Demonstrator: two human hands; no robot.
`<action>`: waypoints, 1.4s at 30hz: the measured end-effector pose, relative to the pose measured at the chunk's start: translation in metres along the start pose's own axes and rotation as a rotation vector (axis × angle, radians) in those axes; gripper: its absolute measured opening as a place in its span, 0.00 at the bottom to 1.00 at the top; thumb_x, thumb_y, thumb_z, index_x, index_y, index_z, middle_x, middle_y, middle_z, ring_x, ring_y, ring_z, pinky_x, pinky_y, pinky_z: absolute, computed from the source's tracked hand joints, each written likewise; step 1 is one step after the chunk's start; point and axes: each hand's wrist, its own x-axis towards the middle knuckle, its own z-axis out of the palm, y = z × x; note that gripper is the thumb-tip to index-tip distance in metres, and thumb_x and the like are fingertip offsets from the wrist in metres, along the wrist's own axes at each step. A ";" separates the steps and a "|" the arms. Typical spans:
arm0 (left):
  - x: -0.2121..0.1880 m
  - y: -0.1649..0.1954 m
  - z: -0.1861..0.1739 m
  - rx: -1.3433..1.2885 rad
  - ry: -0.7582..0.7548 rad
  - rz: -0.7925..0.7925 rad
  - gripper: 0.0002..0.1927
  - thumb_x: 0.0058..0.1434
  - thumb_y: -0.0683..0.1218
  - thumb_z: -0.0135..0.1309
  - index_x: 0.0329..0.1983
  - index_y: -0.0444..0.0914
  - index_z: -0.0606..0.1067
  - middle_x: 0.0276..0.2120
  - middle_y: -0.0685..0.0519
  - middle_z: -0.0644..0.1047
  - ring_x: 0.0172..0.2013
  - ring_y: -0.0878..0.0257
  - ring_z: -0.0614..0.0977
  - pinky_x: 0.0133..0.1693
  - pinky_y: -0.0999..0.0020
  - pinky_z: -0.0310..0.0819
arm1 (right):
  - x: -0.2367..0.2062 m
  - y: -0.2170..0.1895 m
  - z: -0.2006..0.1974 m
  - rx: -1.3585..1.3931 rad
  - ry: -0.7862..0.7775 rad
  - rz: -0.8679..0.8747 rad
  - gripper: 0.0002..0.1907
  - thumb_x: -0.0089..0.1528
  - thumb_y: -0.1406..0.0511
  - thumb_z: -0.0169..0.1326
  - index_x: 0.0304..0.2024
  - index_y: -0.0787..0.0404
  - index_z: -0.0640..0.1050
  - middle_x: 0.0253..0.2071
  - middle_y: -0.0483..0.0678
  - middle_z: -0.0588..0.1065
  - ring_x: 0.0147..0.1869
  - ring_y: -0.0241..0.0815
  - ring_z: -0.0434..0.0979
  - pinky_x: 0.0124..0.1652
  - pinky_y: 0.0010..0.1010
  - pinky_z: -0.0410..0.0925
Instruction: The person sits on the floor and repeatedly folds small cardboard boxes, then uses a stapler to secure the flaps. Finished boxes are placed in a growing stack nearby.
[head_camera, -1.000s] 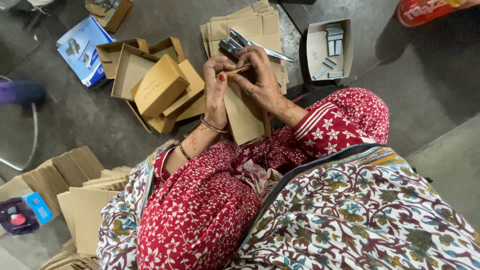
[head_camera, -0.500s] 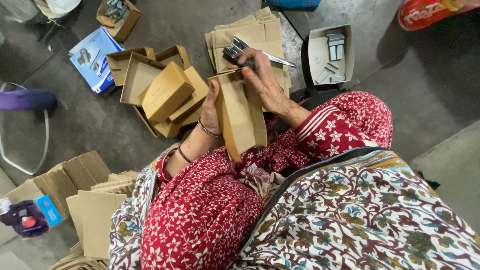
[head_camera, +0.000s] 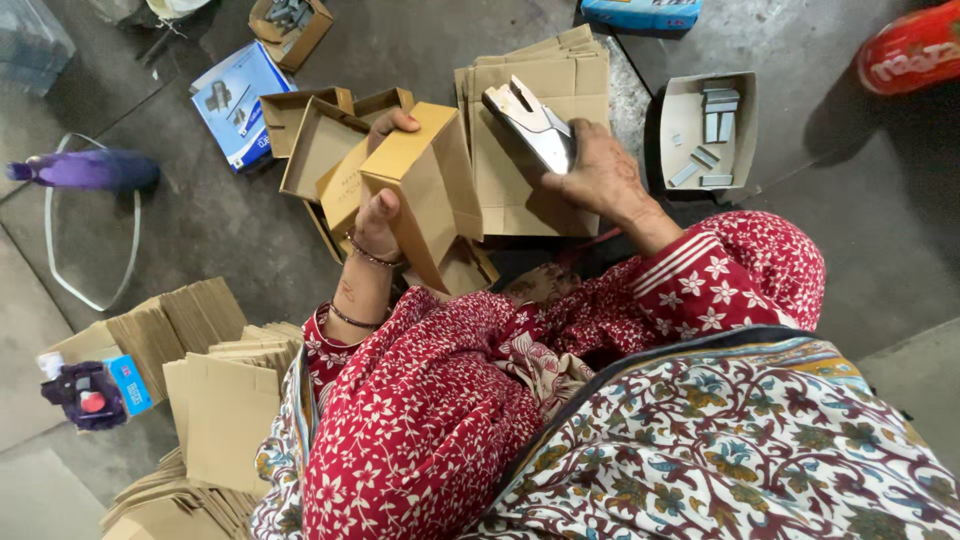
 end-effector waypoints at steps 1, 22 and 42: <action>0.000 0.002 -0.003 0.043 -0.008 0.022 0.47 0.55 0.68 0.69 0.66 0.39 0.63 0.57 0.50 0.69 0.59 0.62 0.73 0.62 0.68 0.69 | 0.000 0.003 -0.001 0.216 -0.105 0.059 0.38 0.54 0.52 0.64 0.61 0.63 0.71 0.52 0.58 0.74 0.55 0.55 0.75 0.52 0.43 0.68; -0.008 0.030 -0.026 0.511 -0.117 0.108 0.40 0.48 0.65 0.69 0.57 0.38 0.72 0.65 0.41 0.67 0.61 0.54 0.72 0.63 0.62 0.67 | -0.066 -0.029 -0.017 1.221 -0.924 -0.103 0.41 0.54 0.56 0.54 0.67 0.68 0.66 0.49 0.52 0.75 0.49 0.44 0.76 0.49 0.35 0.70; 0.000 0.046 -0.032 1.106 -0.318 0.119 0.39 0.48 0.67 0.68 0.55 0.41 0.75 0.60 0.45 0.75 0.69 0.43 0.71 0.72 0.49 0.59 | -0.073 -0.040 0.028 1.165 -0.791 0.057 0.20 0.53 0.69 0.51 0.47 0.71 0.75 0.31 0.53 0.74 0.30 0.44 0.75 0.30 0.33 0.70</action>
